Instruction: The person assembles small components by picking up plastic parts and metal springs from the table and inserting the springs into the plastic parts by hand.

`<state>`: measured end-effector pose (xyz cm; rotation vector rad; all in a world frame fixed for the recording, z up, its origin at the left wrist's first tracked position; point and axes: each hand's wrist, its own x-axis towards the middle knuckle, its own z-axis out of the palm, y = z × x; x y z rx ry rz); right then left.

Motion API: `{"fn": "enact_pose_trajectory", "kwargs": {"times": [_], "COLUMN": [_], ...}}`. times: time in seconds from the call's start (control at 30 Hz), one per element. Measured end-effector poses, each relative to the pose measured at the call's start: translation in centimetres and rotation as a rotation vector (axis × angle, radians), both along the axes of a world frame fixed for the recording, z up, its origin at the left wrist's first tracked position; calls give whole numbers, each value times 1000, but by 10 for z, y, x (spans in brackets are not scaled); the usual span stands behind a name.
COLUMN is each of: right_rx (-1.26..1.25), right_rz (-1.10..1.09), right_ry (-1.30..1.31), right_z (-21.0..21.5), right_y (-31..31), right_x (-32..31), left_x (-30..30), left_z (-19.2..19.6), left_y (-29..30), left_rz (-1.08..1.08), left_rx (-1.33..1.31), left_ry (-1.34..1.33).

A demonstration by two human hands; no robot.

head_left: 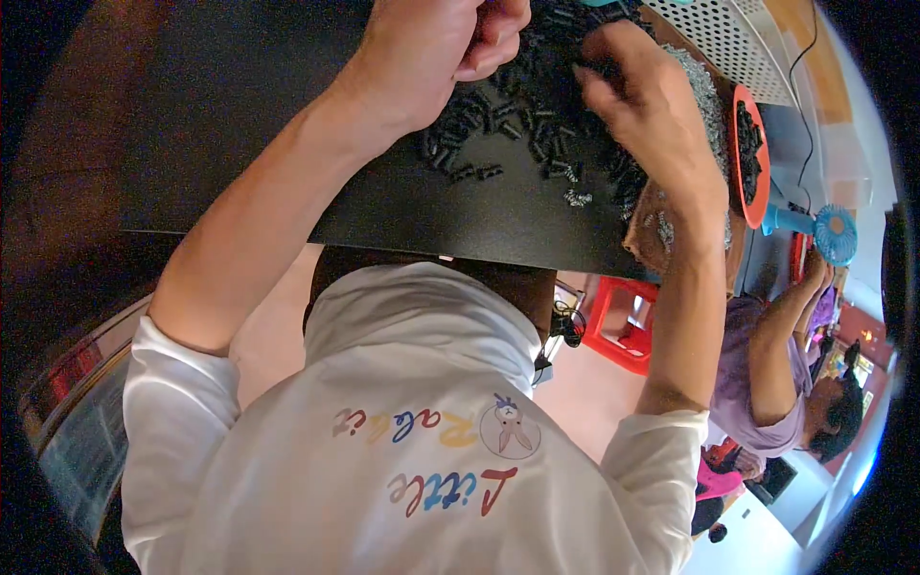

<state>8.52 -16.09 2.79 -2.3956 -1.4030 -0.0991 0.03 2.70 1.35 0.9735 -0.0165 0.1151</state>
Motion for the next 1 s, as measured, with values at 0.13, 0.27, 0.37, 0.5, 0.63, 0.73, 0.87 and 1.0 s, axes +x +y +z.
{"fn": "enact_pose_trajectory", "kwargs": {"times": [0.13, 0.27, 0.37, 0.5, 0.63, 0.73, 0.87, 1.0], "right_rx": [0, 218, 221, 309, 369, 487, 595, 656], "right_rz": [-217, -27, -21, -123, -167, -185, -153, -94], "right_ry": [153, 61, 12, 149, 202, 291, 302, 351], "right_z": [10, 2, 5, 8, 4, 5, 6, 11], "right_y": [-3, -14, -19, -19, -24, -20, -11, -4], "right_x": [-16, -18, -29, -39, -43, -52, -58, -61], "left_x": [-1, -3, -4, 10, -4, -6, -7, -8], "left_z": [-1, -1, 1, -13, -2, 2, 3, 5], "left_y": [0, -2, -7, 1, -4, -8, -8, -7], "left_rz": [3, -50, -110, -195, -205, -248, -300, -440], "left_rx": [-8, -8, 3, 199, 66, 278, 336, 297], "left_ry": [20, 52, 74, -590, 36, 34, 36, 45]}}
